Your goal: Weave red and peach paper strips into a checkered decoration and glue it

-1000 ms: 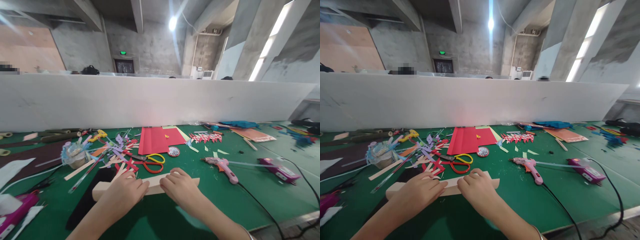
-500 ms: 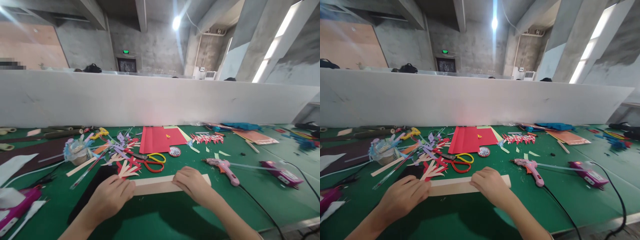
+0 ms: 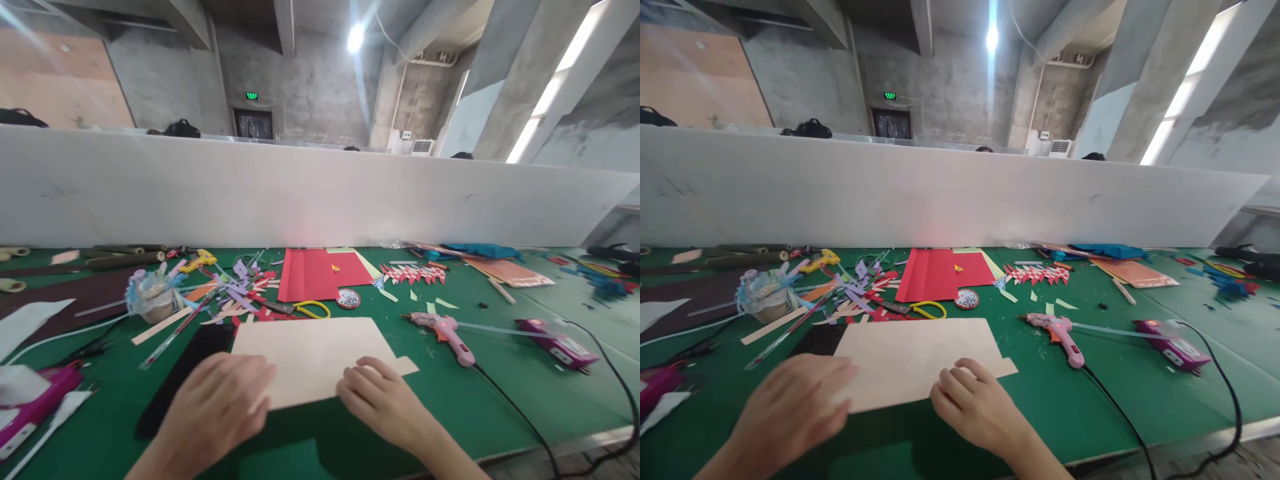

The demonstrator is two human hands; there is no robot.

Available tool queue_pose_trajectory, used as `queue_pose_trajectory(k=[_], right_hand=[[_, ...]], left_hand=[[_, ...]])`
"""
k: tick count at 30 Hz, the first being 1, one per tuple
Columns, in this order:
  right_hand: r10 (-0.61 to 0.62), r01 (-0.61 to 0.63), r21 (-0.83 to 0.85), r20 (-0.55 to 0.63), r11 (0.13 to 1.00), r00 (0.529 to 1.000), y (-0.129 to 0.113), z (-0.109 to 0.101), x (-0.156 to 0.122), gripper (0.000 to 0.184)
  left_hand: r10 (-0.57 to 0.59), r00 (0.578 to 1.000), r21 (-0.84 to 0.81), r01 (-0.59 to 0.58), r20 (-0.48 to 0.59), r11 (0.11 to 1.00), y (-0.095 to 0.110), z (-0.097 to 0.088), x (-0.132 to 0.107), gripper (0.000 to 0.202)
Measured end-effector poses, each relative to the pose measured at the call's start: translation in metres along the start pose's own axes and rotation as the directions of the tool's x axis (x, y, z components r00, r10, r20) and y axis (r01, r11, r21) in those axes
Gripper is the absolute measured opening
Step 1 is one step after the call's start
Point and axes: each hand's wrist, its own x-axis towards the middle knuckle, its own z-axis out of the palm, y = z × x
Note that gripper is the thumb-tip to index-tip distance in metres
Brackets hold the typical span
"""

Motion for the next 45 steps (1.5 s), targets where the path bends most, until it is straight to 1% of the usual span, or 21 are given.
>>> queue_pose_trajectory(k=[2, 4, 7, 10, 13, 15, 16, 19, 21, 23, 25, 27, 29, 32, 33, 35, 36, 39, 42, 43, 45], right_hand=[[0.03, -0.033, 0.064, 0.057, 0.997, 0.998, -0.011, 0.014, -0.006, 0.014], [0.089, -0.108, 0.127, 0.151, 0.986, 0.984, -0.017, 0.023, -0.012, 0.012], [0.207, -0.306, 0.231, 0.37, 0.924, 0.906, -0.023, 0.025, -0.014, 0.013], [0.234, -0.43, 0.301, 0.515, 0.851, 0.825, -0.024, 0.021, -0.009, 0.021], [0.239, -0.447, 0.281, 0.551, 0.849, 0.8, -0.022, 0.019, -0.003, 0.014], [0.239, -0.429, 0.251, 0.545, 0.868, 0.803, -0.02, 0.021, -0.002, 0.012], [0.22, -0.399, 0.242, 0.538, 0.885, 0.814, -0.018, 0.023, -0.001, 0.014], [0.118, -0.225, 0.167, 0.487, 0.96, 0.866, -0.014, 0.028, 0.004, 0.018], [0.086, -0.121, 0.056, 0.421, 0.991, 0.903, -0.011, 0.031, 0.01, 0.014], [0.089, -0.079, -0.045, 0.301, 0.996, 0.95, -0.007, 0.033, 0.019, 0.011], [0.108, -0.093, -0.097, 0.164, 0.991, 0.98, 0.0, 0.034, 0.028, 0.009], [0.176, -0.169, -0.088, 0.076, 0.982, 0.981, 0.011, 0.035, 0.038, 0.016], [0.304, -0.305, 0.004, 0.068, 0.952, 0.95, 0.025, 0.038, 0.046, 0.028], [0.518, -0.528, 0.259, 0.108, 0.809, 0.848, 0.049, 0.051, 0.053, 0.031], [0.598, -0.592, 0.365, 0.11, 0.719, 0.794, 0.057, 0.057, 0.054, 0.026], [0.726, -0.65, 0.596, 0.155, 0.472, 0.67, 0.069, 0.069, 0.052, 0.022], [0.754, -0.647, 0.676, 0.205, 0.351, 0.624, 0.072, 0.075, 0.05, 0.023], [0.765, -0.679, 0.722, 0.362, 0.132, 0.533, 0.074, 0.088, 0.043, 0.024], [0.735, -0.745, 0.667, 0.498, 0.015, 0.461, 0.067, 0.096, 0.035, 0.034], [0.721, -0.759, 0.651, 0.521, 0.011, 0.457, 0.065, 0.098, 0.033, 0.039], [0.7, -0.792, 0.607, 0.538, 0.066, 0.47, 0.061, 0.101, 0.028, 0.043]], left_hand=[[0.009, 0.99, -0.059, 0.0, 0.142, 0.998, 0.018, 0.012, 0.002, 0.028], [0.025, 0.942, -0.115, 0.015, 0.335, 0.993, 0.031, 0.025, -0.004, 0.04], [-0.029, 0.856, -0.143, 0.12, 0.515, 0.982, 0.042, 0.039, -0.016, 0.04], [-0.022, 0.808, -0.261, 0.216, 0.589, 0.941, 0.049, 0.04, -0.019, 0.034], [-0.027, 0.806, -0.377, 0.306, 0.591, 0.874, 0.05, 0.031, -0.012, 0.033], [-0.044, 0.799, -0.424, 0.364, 0.599, 0.829, 0.049, 0.024, -0.006, 0.031], [-0.058, 0.779, -0.423, 0.4, 0.625, 0.813, 0.049, 0.021, -0.004, 0.028], [-0.09, 0.657, -0.351, 0.508, 0.748, 0.786, 0.052, 0.015, 0.002, 0.024], [-0.073, 0.603, -0.342, 0.542, 0.794, 0.767, 0.057, 0.013, 0.005, 0.027], [-0.045, 0.601, -0.38, 0.56, 0.798, 0.736, 0.062, 0.015, 0.007, 0.023], [-0.044, 0.608, -0.401, 0.573, 0.793, 0.715, 0.066, 0.018, 0.01, 0.021], [-0.078, 0.607, -0.377, 0.584, 0.791, 0.719, 0.068, 0.022, 0.013, 0.02], [-0.144, 0.616, -0.321, 0.578, 0.774, 0.75, 0.069, 0.027, 0.016, 0.02], [-0.232, 0.674, -0.247, 0.534, 0.701, 0.808, 0.069, 0.035, 0.023, 0.019], [-0.254, 0.691, -0.223, 0.521, 0.677, 0.824, 0.068, 0.038, 0.025, 0.019], [-0.273, 0.707, -0.185, 0.498, 0.652, 0.847, 0.069, 0.043, 0.03, 0.019], [-0.274, 0.708, -0.17, 0.487, 0.65, 0.857, 0.07, 0.046, 0.033, 0.018], [-0.231, 0.688, -0.158, 0.453, 0.688, 0.878, 0.076, 0.054, 0.039, 0.015], [-0.151, 0.643, -0.195, 0.435, 0.751, 0.879, 0.084, 0.061, 0.046, 0.015], [-0.136, 0.624, -0.199, 0.436, 0.769, 0.878, 0.087, 0.062, 0.048, 0.016], [-0.132, 0.582, -0.186, 0.455, 0.802, 0.871, 0.092, 0.065, 0.051, 0.019]])
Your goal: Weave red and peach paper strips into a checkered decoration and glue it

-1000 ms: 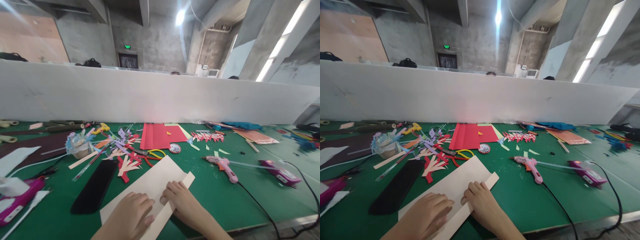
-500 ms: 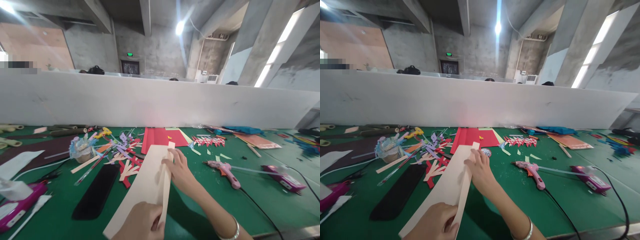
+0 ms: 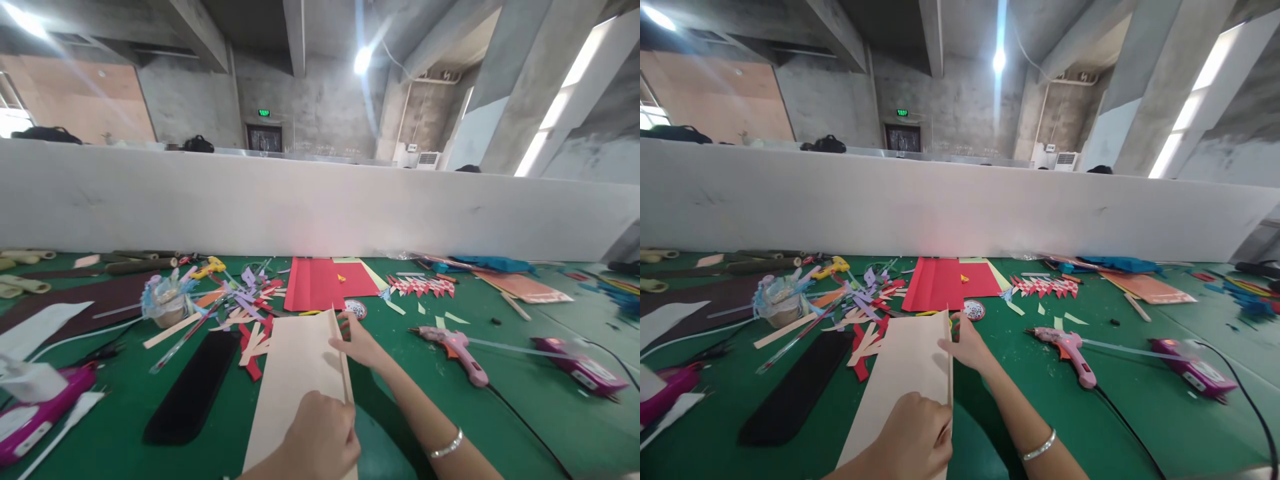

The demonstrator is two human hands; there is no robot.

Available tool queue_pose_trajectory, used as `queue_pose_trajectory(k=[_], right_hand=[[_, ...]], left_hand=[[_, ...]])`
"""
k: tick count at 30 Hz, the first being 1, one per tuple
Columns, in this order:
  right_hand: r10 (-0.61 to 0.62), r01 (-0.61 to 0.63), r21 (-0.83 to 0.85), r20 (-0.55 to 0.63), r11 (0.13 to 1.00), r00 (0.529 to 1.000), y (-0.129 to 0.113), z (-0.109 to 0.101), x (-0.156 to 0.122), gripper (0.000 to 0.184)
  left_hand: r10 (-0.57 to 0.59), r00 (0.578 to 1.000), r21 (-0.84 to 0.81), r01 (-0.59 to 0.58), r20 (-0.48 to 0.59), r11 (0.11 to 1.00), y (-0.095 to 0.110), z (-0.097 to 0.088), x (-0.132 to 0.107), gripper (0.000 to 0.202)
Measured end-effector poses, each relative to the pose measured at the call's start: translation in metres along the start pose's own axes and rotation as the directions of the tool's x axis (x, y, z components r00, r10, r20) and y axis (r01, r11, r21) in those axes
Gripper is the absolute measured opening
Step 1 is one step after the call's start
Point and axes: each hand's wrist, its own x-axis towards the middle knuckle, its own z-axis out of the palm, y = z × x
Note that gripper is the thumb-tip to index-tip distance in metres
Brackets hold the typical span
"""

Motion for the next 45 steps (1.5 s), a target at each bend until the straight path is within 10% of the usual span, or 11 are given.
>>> queue_pose_trajectory(k=[9, 15, 21, 28, 45], right_hand=[[-0.013, 0.012, 0.064, 0.022, 0.998, 1.0, 0.006, 0.0, 0.004, 0.014], [-0.058, 0.047, 0.282, 0.032, 0.958, 0.998, -0.009, 0.007, 0.001, 0.039], [-0.024, 0.008, 0.341, 0.043, 0.94, 0.999, -0.015, 0.006, -0.004, 0.044], [0.03, -0.049, 0.3, 0.068, 0.953, 0.997, -0.029, -0.001, 0.005, 0.047], [-0.09, 0.067, 0.216, 0.097, 0.974, 0.991, -0.06, 0.005, 0.07, 0.031]], left_hand=[[-0.145, 0.98, -0.328, 0.094, -0.135, 0.94, -0.027, -0.013, 0.029, 0.036], [-0.214, 0.776, -0.252, 0.073, -0.593, 0.965, -0.082, -0.05, 0.077, 0.026], [-0.214, 0.897, -0.488, -0.003, -0.388, 0.873, -0.097, -0.049, 0.092, 0.032], [-0.146, 0.936, -0.534, -0.051, -0.319, 0.844, -0.091, -0.06, 0.09, 0.032], [-0.328, 0.816, -0.597, -0.026, -0.476, 0.801, -0.109, -0.058, 0.111, 0.029]])
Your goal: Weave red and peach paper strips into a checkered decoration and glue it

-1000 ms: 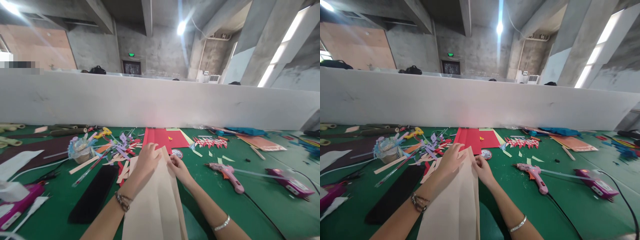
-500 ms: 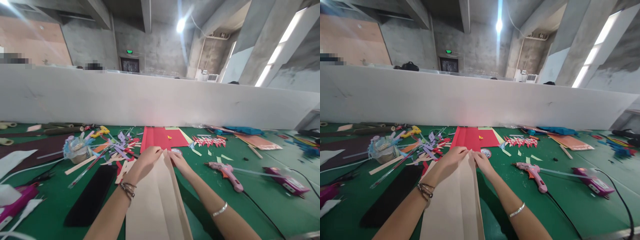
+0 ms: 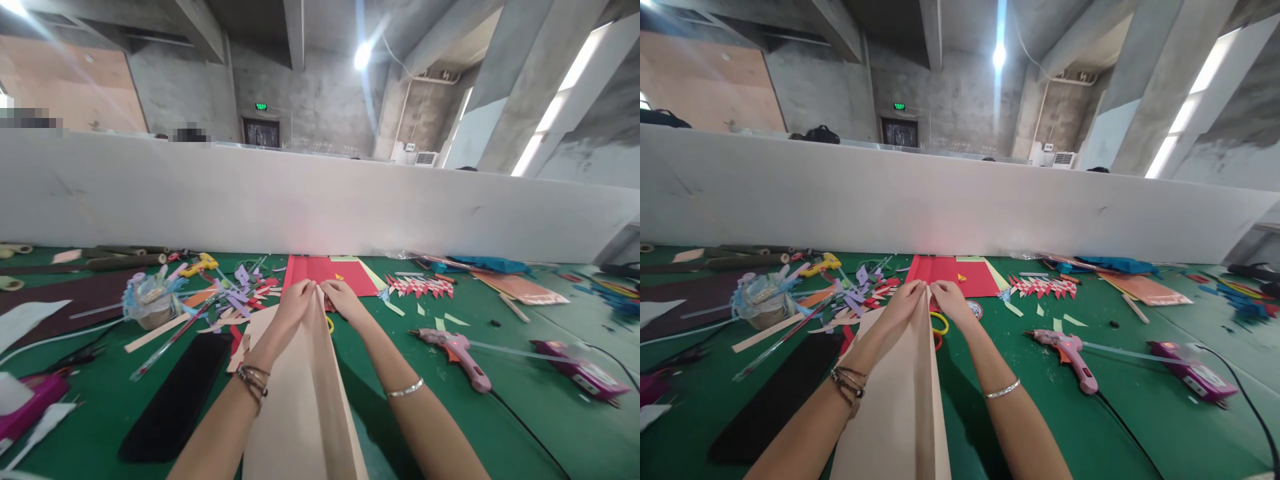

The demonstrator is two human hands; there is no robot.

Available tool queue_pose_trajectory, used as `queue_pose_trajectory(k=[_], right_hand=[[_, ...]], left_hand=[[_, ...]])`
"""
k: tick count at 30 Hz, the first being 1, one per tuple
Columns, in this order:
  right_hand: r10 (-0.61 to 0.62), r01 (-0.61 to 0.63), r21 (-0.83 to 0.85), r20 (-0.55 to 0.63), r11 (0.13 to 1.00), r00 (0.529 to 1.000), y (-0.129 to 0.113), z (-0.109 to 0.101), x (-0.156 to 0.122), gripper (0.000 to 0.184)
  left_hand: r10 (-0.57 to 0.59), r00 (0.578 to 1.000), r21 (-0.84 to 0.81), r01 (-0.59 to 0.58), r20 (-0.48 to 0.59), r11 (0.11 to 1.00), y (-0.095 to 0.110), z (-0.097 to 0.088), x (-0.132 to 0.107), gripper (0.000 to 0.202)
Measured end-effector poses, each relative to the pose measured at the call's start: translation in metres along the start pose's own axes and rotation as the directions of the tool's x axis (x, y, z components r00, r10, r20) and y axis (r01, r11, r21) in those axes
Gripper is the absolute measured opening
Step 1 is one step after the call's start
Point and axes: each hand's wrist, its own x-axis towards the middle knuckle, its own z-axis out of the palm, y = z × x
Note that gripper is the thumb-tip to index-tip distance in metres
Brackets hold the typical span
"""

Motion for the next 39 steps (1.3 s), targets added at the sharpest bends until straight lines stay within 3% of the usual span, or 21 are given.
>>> queue_pose_trajectory(k=[6, 16, 31, 39], right_hand=[[0.0, 0.0, 0.006, -0.036, 1.0, 0.999, 0.0, -0.001, -0.002, 0.03], [0.013, -0.017, -0.045, -0.095, 0.999, 0.995, -0.002, 0.006, -0.007, 0.035], [0.131, -0.116, 0.098, -0.165, 0.988, 0.978, -0.001, 0.028, -0.011, 0.033], [0.102, -0.087, 0.094, -0.178, 0.992, 0.979, -0.002, 0.024, -0.012, 0.035]], left_hand=[[-0.039, 0.999, -0.033, 0.038, -0.032, 0.999, 0.0, 0.007, -0.002, 0.041], [-0.046, 0.996, 0.006, 0.046, -0.076, 0.999, -0.004, 0.01, 0.002, 0.037], [-0.077, 0.981, 0.066, 0.09, -0.178, 0.994, -0.004, 0.01, 0.0, 0.037], [-0.045, 0.989, 0.043, 0.051, -0.142, 0.998, -0.008, -0.002, 0.002, 0.04]])
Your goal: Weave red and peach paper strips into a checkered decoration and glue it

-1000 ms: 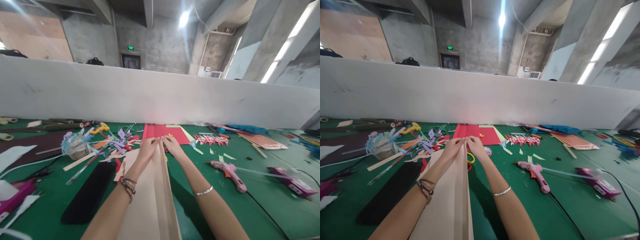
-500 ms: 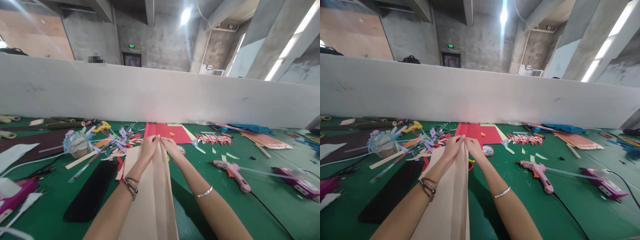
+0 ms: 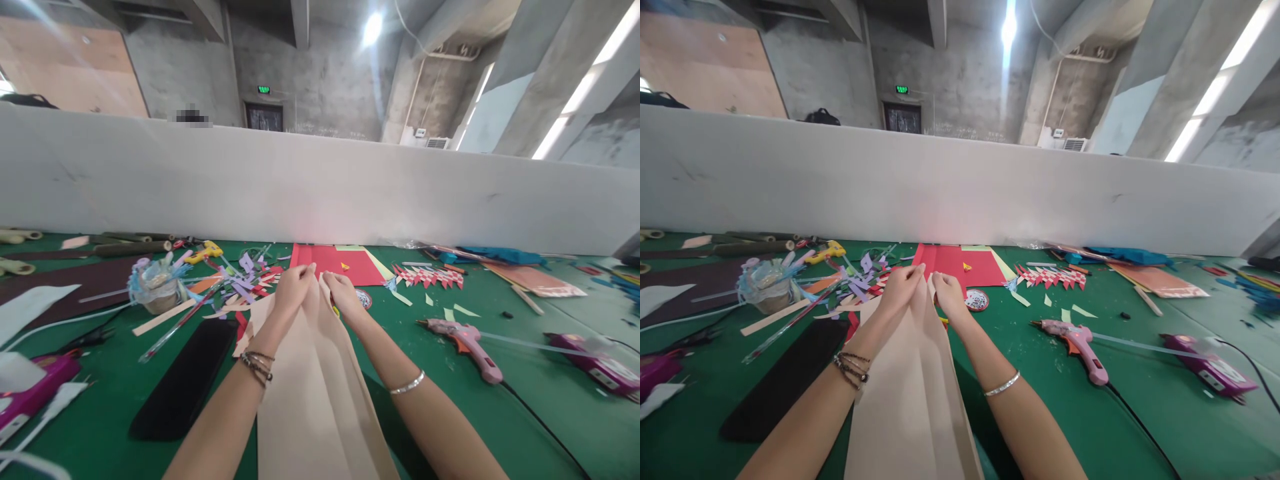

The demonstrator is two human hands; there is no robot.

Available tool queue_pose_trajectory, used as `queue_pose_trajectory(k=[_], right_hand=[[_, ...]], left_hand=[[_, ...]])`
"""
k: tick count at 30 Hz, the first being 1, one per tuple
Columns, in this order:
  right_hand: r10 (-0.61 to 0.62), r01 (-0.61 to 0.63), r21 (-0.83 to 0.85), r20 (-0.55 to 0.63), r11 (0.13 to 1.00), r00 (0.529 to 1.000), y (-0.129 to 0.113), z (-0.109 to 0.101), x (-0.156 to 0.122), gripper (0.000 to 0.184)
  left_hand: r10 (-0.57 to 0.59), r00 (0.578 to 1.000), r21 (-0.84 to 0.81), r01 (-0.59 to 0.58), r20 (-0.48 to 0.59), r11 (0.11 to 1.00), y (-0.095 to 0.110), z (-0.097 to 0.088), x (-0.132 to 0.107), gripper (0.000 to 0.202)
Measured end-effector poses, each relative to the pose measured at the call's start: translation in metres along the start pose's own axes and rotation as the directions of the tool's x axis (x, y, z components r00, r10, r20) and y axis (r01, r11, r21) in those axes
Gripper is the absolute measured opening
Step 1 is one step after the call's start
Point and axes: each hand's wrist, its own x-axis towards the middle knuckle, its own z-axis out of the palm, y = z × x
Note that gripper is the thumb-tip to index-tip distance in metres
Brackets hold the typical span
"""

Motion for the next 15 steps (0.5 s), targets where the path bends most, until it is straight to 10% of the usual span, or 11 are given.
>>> queue_pose_trajectory(k=[9, 15], right_hand=[[-0.01, 0.023, -0.109, 0.123, 0.994, 0.992, -0.009, -0.015, 0.003, 0.04], [-0.007, 0.038, -0.201, 0.153, 0.979, 0.988, -0.009, -0.018, 0.005, 0.025]], left_hand=[[0.128, 0.941, 0.001, -0.136, 0.312, 0.991, -0.007, -0.025, 0.003, 0.038], [0.144, 0.951, 0.056, -0.165, 0.274, 0.985, -0.003, -0.027, 0.004, 0.036]])
